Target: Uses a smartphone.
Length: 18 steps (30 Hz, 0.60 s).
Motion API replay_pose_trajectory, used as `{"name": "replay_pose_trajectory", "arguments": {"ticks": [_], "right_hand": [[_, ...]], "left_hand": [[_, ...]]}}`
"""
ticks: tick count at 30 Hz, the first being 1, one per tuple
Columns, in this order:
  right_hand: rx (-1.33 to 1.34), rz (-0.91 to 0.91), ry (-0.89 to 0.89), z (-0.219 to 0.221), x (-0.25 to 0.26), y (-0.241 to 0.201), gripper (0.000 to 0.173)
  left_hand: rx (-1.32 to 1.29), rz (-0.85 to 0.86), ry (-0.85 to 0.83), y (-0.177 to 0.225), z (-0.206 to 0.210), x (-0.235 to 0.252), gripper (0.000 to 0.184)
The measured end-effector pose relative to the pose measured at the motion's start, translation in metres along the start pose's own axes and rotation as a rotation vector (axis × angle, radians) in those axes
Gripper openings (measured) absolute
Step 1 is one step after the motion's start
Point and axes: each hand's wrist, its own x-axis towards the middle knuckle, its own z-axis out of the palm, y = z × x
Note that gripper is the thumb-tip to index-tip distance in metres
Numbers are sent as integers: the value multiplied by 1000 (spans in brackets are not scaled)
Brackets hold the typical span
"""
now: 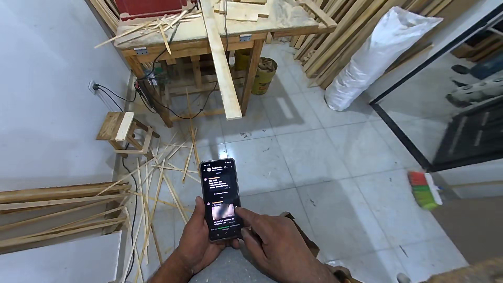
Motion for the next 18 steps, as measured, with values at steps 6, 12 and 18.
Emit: {"name": "replay_pose_trajectory", "arguments": {"ticks": [6,12,18], "right_hand": [[-3,2,1,0,-1,-1,37],[2,-3,5,1,-1,-1,37],[-5,-2,5,1,-2,-2,36]], "left_hand": [[-7,1,-11,0,0,-1,73],[-10,4,-26,0,-2,-1,74],[10,13,0,-1,1,-2,73]]}}
